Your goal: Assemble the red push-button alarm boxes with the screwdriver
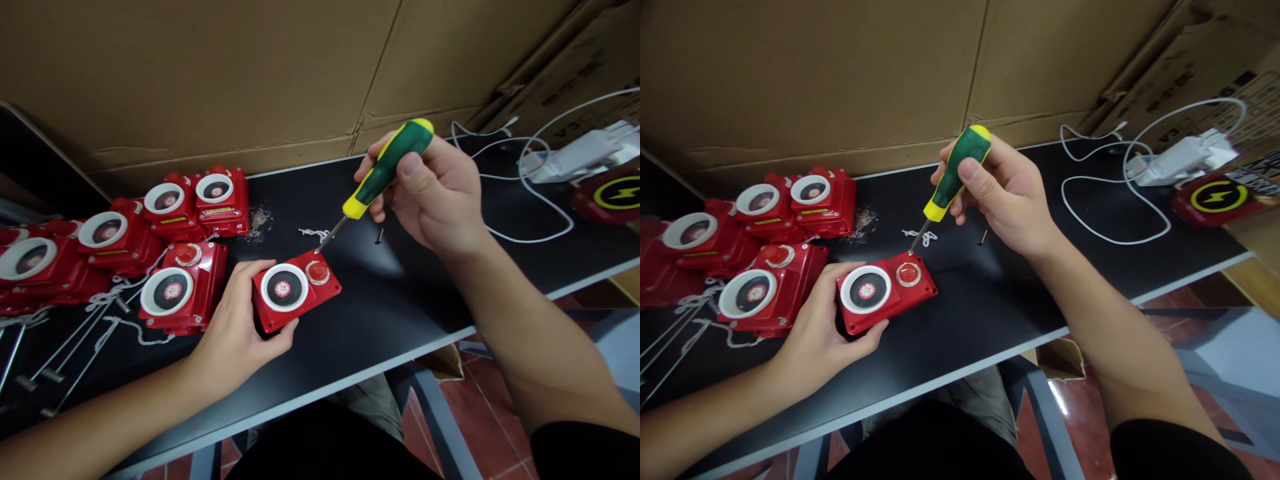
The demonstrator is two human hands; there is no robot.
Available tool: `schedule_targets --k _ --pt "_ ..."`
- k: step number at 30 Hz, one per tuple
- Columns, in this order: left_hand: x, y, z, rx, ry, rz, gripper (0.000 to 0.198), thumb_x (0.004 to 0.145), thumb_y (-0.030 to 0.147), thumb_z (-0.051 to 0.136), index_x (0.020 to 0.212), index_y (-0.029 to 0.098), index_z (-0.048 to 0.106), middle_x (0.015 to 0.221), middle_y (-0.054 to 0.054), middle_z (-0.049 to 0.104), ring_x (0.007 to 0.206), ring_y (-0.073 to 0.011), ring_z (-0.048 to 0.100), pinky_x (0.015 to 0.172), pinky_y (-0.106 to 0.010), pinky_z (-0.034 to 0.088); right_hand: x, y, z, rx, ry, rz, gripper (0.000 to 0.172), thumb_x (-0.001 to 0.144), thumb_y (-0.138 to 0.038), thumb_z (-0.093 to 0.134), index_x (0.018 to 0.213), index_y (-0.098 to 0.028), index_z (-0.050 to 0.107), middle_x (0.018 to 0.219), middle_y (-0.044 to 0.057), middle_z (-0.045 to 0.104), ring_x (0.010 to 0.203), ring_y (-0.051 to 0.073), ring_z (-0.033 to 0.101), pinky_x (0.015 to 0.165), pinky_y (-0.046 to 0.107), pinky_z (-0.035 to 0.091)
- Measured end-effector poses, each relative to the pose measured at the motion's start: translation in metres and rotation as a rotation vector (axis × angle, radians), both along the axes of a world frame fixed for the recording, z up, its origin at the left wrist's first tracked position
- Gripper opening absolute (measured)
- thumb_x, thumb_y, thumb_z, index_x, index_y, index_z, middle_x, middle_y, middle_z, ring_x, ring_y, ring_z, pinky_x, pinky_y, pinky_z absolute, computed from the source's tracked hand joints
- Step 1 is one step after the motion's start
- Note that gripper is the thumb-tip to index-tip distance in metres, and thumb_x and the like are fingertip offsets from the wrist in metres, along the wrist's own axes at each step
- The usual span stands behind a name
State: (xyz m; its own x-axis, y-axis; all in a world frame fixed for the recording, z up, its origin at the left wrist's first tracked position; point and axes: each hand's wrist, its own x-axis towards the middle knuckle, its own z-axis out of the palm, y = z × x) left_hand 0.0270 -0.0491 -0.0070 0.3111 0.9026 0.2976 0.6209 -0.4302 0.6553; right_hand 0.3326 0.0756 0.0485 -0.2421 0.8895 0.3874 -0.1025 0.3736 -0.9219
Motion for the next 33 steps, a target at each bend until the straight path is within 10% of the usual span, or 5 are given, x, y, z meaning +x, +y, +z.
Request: schedule_targets --k 33 --pt "-0.003 0.0 0.0 -0.016 0.006 0.004 0.072 0.095 0.034 0.088 0.157 0.025 0.051 0.146 -0.013 0.069 0.132 -0.0353 0.077 0.115 -0.052 0.068 -0.005 -0.007 -0.003 0.224 0.115 0.111 0.023 0.106 -0.036 0.088 0.125 -0.023 0.086 0.109 0.004 0.089 0.077 0.014 0.081 0.057 0.025 0.065"
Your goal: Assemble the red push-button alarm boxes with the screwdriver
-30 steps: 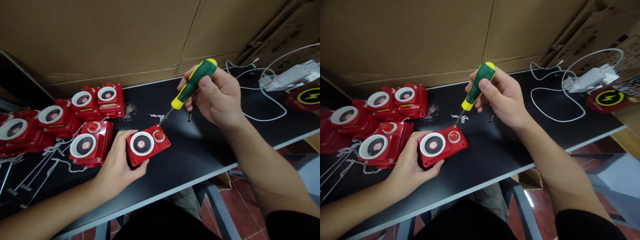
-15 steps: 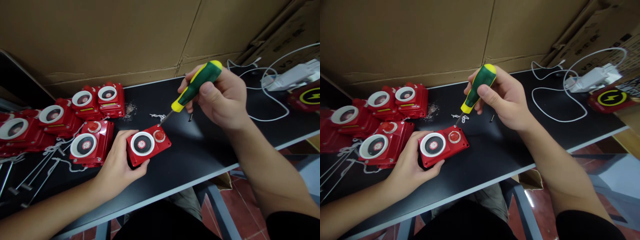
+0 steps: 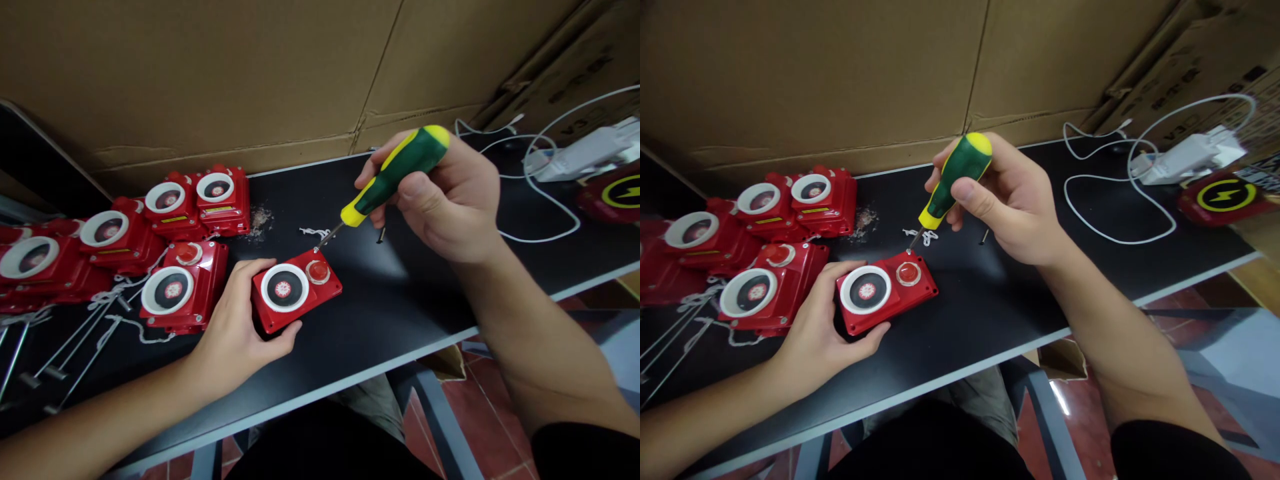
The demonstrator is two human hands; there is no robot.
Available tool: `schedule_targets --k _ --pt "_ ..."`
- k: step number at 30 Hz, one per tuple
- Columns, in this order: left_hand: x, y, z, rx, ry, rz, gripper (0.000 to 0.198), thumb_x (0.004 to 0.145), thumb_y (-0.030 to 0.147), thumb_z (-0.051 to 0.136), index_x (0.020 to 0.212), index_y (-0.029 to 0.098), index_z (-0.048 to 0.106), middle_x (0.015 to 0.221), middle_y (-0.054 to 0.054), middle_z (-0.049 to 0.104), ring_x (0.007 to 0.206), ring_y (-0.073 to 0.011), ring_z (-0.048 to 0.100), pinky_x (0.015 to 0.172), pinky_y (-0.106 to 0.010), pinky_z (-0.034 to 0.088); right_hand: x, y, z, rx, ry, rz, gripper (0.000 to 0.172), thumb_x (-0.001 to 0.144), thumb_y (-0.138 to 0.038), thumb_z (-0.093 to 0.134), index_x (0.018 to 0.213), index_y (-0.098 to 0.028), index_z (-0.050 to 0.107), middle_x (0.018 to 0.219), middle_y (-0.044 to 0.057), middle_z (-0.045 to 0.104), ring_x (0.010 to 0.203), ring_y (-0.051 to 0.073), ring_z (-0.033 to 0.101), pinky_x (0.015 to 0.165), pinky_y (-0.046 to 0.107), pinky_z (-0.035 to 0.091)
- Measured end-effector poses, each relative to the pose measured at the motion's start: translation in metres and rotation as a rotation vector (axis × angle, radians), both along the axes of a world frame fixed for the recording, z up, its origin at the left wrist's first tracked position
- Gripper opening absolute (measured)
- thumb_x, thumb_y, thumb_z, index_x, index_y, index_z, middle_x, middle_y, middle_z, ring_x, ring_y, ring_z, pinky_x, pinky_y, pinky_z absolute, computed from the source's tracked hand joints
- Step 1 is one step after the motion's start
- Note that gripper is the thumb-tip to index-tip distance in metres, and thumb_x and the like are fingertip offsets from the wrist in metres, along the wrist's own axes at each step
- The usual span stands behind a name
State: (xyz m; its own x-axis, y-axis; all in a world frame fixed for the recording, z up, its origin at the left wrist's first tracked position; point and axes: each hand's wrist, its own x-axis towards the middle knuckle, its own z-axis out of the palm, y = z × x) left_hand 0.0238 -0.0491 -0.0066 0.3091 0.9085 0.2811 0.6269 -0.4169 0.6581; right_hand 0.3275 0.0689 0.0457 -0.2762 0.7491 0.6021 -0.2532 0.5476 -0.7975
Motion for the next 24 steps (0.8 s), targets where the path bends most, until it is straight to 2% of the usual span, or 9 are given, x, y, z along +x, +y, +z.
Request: schedule_targets --k 4,9,17,24 --pt "-0.002 0.001 0.002 -0.042 -0.005 0.007 0.075 0.094 0.041 0.092 0.155 0.025 0.053 0.146 -0.012 0.069 0.132 -0.0357 0.077 0.116 -0.053 0.068 0.0 0.0 0.0 0.001 -0.002 -0.007 0.024 0.106 -0.037 0.089 0.124 -0.021 0.085 0.108 0.005 0.088 0.078 0.015 0.08 0.057 0.025 0.064" --pt "-0.001 0.002 0.003 -0.034 -0.027 0.009 0.059 0.1 0.039 0.086 0.149 0.025 0.056 0.14 -0.01 0.07 0.127 -0.0327 0.077 0.113 -0.05 0.068 0.001 -0.003 0.003 -0.001 0.013 0.024 0.022 0.108 -0.033 0.086 0.126 -0.02 0.085 0.109 0.006 0.088 0.078 0.014 0.08 0.06 0.025 0.065" --pt "0.001 0.003 0.004 -0.033 -0.027 0.002 0.056 0.1 0.036 0.085 0.147 0.025 0.057 0.137 -0.009 0.069 0.126 -0.0308 0.076 0.112 -0.047 0.067 0.0 -0.005 0.003 -0.005 -0.032 -0.028 0.024 0.106 -0.042 0.089 0.121 -0.024 0.083 0.107 0.005 0.087 0.077 0.016 0.079 0.058 0.028 0.063" --pt "0.0 0.005 0.006 -0.027 -0.029 -0.019 0.055 0.1 0.036 0.086 0.147 0.026 0.059 0.137 -0.009 0.069 0.125 -0.0316 0.076 0.11 -0.047 0.068 0.0 -0.01 0.009 -0.003 -0.06 -0.04 0.024 0.107 -0.042 0.087 0.12 -0.022 0.084 0.106 0.006 0.087 0.076 0.016 0.079 0.058 0.029 0.066"
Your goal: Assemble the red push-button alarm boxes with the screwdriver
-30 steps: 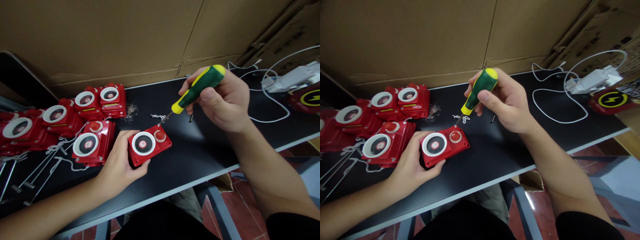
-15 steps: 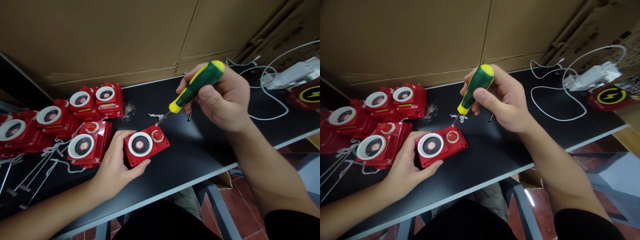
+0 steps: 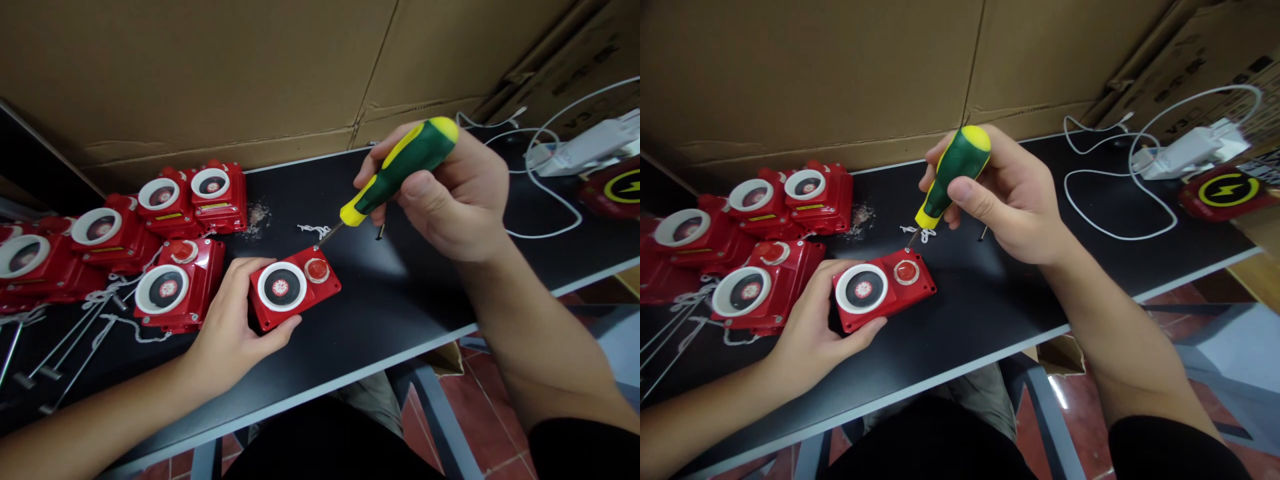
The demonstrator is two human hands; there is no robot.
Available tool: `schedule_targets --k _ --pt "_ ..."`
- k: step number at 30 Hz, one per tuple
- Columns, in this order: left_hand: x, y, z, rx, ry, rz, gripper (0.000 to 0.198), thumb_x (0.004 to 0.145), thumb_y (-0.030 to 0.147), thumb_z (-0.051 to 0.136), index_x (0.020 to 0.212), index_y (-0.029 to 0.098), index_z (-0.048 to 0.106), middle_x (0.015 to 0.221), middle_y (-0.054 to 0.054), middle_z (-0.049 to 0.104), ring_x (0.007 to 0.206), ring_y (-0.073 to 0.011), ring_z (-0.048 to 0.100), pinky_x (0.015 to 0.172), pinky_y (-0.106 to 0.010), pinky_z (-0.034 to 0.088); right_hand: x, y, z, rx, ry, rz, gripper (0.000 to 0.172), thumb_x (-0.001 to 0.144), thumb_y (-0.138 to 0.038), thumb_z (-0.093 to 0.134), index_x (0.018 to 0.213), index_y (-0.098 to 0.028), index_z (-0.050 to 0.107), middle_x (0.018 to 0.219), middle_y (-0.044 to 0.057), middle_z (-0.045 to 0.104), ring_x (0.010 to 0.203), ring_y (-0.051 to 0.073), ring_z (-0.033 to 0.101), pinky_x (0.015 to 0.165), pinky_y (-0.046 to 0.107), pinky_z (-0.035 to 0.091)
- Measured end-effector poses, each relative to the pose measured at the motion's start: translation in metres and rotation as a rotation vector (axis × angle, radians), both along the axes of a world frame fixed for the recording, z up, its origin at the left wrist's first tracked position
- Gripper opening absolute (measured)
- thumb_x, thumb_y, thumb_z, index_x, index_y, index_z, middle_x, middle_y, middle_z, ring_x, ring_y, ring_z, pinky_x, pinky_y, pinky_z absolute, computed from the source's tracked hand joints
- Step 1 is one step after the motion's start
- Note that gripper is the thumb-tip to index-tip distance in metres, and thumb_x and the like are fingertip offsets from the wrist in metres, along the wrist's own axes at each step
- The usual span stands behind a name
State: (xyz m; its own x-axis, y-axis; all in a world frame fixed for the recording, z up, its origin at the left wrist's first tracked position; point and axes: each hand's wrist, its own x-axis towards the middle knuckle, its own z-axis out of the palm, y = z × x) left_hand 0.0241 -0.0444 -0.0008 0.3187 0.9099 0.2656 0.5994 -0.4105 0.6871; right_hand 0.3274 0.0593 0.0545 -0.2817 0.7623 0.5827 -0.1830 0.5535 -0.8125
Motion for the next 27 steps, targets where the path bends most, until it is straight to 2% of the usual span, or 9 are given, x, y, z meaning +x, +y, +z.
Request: schedule_targets --k 4,7,9,12,15,18,22,24,27 --pt "0.001 0.0 0.001 -0.004 -0.006 -0.001 0.053 0.1 0.034 0.085 0.146 0.026 0.06 0.138 -0.009 0.07 0.126 -0.0313 0.076 0.111 -0.046 0.067 0.006 -0.004 0.004 0.017 -0.105 -0.031 0.031 0.107 -0.045 0.086 0.13 -0.026 0.079 0.111 0.007 0.088 0.088 0.022 0.084 0.063 0.034 0.069" --pt "0.001 0.0 0.0 -0.002 -0.011 -0.001 0.053 0.1 0.035 0.086 0.145 0.025 0.06 0.138 -0.009 0.07 0.127 -0.032 0.076 0.112 -0.046 0.066 0.011 -0.003 0.018 0.087 -0.191 0.03 0.044 0.101 -0.034 0.091 0.141 -0.032 0.074 0.116 0.006 0.087 0.108 0.026 0.087 0.07 0.037 0.073" --pt "0.001 0.0 -0.001 -0.001 -0.017 -0.001 0.054 0.1 0.036 0.085 0.146 0.025 0.06 0.138 -0.01 0.07 0.127 -0.0321 0.076 0.112 -0.047 0.066 0.013 0.0 0.038 0.12 -0.331 0.109 0.042 0.102 -0.029 0.09 0.14 -0.033 0.073 0.122 0.005 0.086 0.114 0.026 0.086 0.078 0.038 0.075" --pt "0.001 0.001 -0.003 0.008 -0.026 -0.003 0.053 0.1 0.036 0.085 0.146 0.024 0.059 0.138 -0.01 0.07 0.128 -0.0322 0.076 0.113 -0.048 0.066 0.012 0.007 0.079 0.175 -0.661 0.188 0.027 0.109 -0.034 0.081 0.134 -0.031 0.074 0.126 0.003 0.085 0.114 0.023 0.084 0.09 0.037 0.075" --pt "0.001 0.002 -0.004 0.013 -0.034 -0.002 0.054 0.099 0.038 0.085 0.144 0.024 0.059 0.139 -0.011 0.071 0.128 -0.0334 0.076 0.114 -0.051 0.066 0.006 0.016 0.118 0.342 -0.953 0.226 0.025 0.108 -0.033 0.077 0.133 -0.031 0.08 0.121 -0.001 0.086 0.097 0.015 0.079 0.069 0.027 0.063" --pt "-0.001 0.004 -0.004 0.005 -0.035 -0.007 0.055 0.099 0.039 0.085 0.145 0.024 0.058 0.139 -0.011 0.071 0.128 -0.0335 0.076 0.114 -0.052 0.066 -0.002 0.024 0.141 0.458 -1.08 0.228 0.019 0.104 -0.026 0.081 0.121 -0.031 0.086 0.103 -0.005 0.084 0.077 0.009 0.068 0.055 0.022 0.047" --pt "-0.002 0.004 -0.004 0.016 -0.028 -0.012 0.055 0.1 0.039 0.085 0.145 0.024 0.057 0.139 -0.012 0.071 0.128 -0.0327 0.077 0.115 -0.052 0.066 -0.008 0.024 0.146 0.415 -1.191 0.15 0.006 0.1 -0.022 0.09 0.099 -0.025 0.086 0.078 -0.004 0.075 0.057 0.007 0.05 0.052 0.026 0.041" --pt "-0.003 0.004 -0.004 0.021 -0.026 -0.016 0.054 0.101 0.039 0.085 0.145 0.024 0.057 0.138 -0.012 0.072 0.128 -0.0324 0.077 0.114 -0.052 0.066 -0.009 0.022 0.139 0.373 -1.169 0.123 0.026 0.103 -0.033 0.092 0.083 -0.023 0.079 0.064 -0.003 0.064 0.054 0.008 0.045 0.054 0.028 0.045" --pt "-0.004 0.003 -0.004 0.027 -0.026 -0.016 0.053 0.102 0.039 0.084 0.145 0.025 0.057 0.138 -0.012 0.071 0.128 -0.0321 0.077 0.114 -0.051 0.067 -0.009 0.024 0.119 0.332 -0.981 0.076 0.062 0.097 -0.061 0.096 0.062 -0.024 0.062 0.05 -0.001 0.045 0.059 0.013 0.05 0.059 0.031 0.05"
